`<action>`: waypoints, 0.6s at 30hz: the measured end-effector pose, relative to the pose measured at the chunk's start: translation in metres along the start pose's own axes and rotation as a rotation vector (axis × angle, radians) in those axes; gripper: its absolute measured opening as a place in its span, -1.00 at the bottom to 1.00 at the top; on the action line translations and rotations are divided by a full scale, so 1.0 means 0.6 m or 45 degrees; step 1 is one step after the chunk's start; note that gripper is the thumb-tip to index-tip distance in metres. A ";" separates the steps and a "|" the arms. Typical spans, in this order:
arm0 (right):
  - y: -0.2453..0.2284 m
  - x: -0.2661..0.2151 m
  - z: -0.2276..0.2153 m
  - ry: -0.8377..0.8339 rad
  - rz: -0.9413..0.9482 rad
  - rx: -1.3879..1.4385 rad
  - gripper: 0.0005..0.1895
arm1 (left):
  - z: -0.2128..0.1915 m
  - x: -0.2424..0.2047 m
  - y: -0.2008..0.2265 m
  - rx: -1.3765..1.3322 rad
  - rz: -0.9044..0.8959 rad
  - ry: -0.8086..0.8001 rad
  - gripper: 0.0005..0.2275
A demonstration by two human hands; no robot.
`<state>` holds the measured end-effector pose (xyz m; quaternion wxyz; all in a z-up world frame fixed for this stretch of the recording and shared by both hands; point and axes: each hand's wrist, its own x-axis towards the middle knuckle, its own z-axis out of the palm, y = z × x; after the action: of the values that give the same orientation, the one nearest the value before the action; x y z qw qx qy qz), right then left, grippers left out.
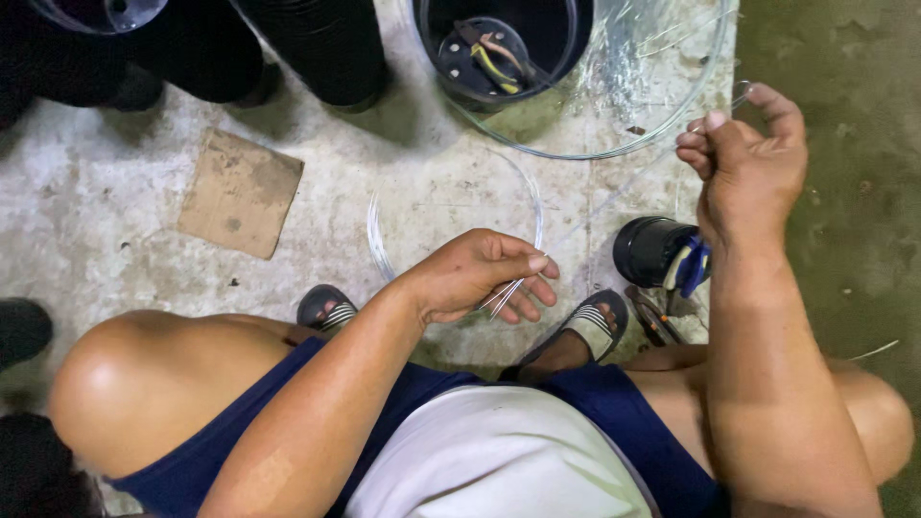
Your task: The person sits on the floor and repeatedly bends thin metal wire into loops by hand, then uses pliers to tighten the loops. The person continues this process with multiple wire pieces.
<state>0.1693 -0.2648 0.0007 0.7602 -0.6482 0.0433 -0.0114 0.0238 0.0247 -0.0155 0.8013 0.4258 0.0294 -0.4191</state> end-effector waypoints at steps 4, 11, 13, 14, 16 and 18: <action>0.015 0.001 -0.012 -0.027 -0.003 0.028 -0.53 | -0.002 0.001 -0.003 -0.007 -0.027 0.010 -0.68; 0.014 0.002 -0.014 -0.013 0.004 0.007 -0.52 | -0.004 0.006 -0.009 0.004 -0.009 0.018 -0.68; 0.013 0.002 -0.017 -0.042 -0.008 0.016 -0.54 | -0.004 0.006 -0.008 0.004 0.008 0.000 -0.67; 0.014 0.002 -0.016 -0.036 -0.003 0.000 -0.54 | -0.004 0.005 -0.008 0.005 0.016 -0.010 -0.67; 0.013 0.002 -0.017 -0.020 -0.002 -0.038 -0.54 | -0.004 0.004 -0.005 0.019 0.010 -0.005 -0.67; 0.011 0.001 -0.016 -0.013 0.012 -0.036 -0.56 | -0.002 0.003 -0.005 0.028 0.009 -0.004 -0.66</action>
<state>0.1687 -0.2730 -0.0074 0.7511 -0.6588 0.0426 -0.0037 0.0234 0.0235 -0.0191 0.7982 0.4339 0.0220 -0.4172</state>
